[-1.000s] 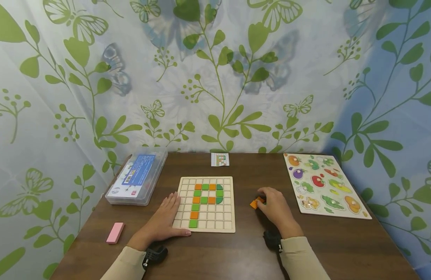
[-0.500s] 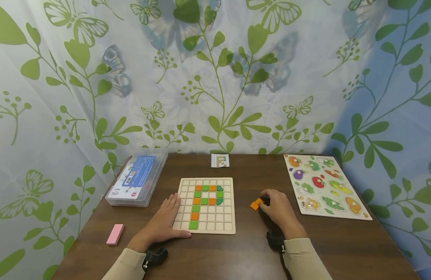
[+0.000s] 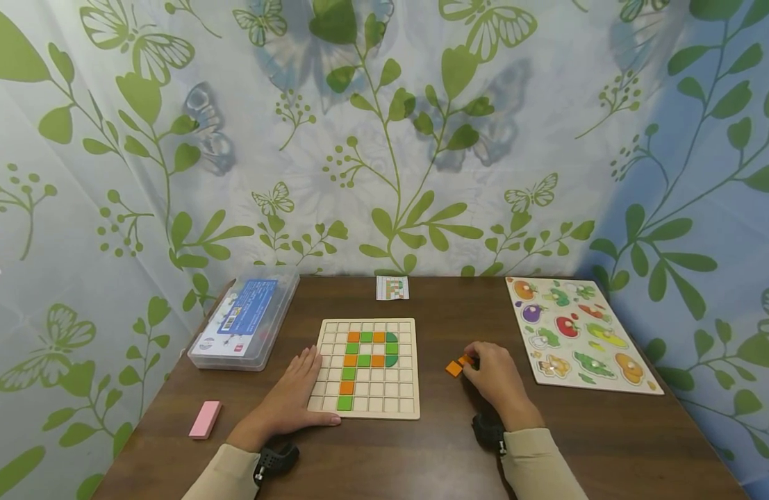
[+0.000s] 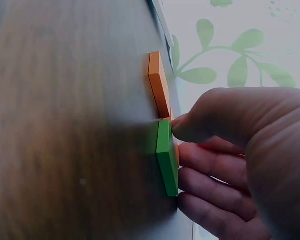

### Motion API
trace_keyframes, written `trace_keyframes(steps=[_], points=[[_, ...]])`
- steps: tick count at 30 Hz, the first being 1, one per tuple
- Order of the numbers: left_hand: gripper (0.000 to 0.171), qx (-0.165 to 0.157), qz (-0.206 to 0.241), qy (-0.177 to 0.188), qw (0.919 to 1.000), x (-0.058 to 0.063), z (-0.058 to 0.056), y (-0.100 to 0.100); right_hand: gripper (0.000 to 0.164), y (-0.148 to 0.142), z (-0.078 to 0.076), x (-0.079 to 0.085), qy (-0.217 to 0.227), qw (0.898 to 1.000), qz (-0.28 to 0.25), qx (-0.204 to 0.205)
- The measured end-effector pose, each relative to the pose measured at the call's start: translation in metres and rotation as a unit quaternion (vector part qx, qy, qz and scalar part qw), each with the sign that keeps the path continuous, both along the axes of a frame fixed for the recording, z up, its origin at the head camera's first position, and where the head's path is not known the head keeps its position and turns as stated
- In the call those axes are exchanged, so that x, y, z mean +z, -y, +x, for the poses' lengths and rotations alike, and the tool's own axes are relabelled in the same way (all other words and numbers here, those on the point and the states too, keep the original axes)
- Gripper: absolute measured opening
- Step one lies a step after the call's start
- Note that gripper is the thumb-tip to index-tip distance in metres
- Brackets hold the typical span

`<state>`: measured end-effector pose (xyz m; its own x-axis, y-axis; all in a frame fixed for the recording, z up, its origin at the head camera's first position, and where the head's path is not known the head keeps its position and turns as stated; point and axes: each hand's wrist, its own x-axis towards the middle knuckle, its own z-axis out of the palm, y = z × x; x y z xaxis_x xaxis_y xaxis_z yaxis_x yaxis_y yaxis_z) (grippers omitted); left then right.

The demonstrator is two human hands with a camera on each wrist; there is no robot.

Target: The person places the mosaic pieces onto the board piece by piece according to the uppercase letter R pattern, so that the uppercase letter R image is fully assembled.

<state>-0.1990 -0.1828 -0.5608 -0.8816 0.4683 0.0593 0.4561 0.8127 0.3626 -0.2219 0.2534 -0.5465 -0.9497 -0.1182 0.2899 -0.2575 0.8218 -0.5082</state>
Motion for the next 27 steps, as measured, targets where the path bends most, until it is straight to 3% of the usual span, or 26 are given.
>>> trace_keyframes(steps=[8, 20, 27], points=[[0.139, 0.000, -0.002, -0.001, 1.0000, -0.001, 0.000, 0.001, 0.022, 0.004, 0.003, 0.002, 0.003, 1.000, 0.000, -0.010], [0.139, -0.002, -0.006, -0.005, 1.0000, -0.001, -0.001, 0.001, 0.021, 0.010, 0.003, -0.003, -0.018, 0.998, -0.013, -0.057], [0.140, 0.001, -0.005, 0.002, 1.0000, 0.000, 0.000, 0.000, 0.022, 0.013, 0.005, -0.003, -0.008, 0.996, -0.026, -0.081]])
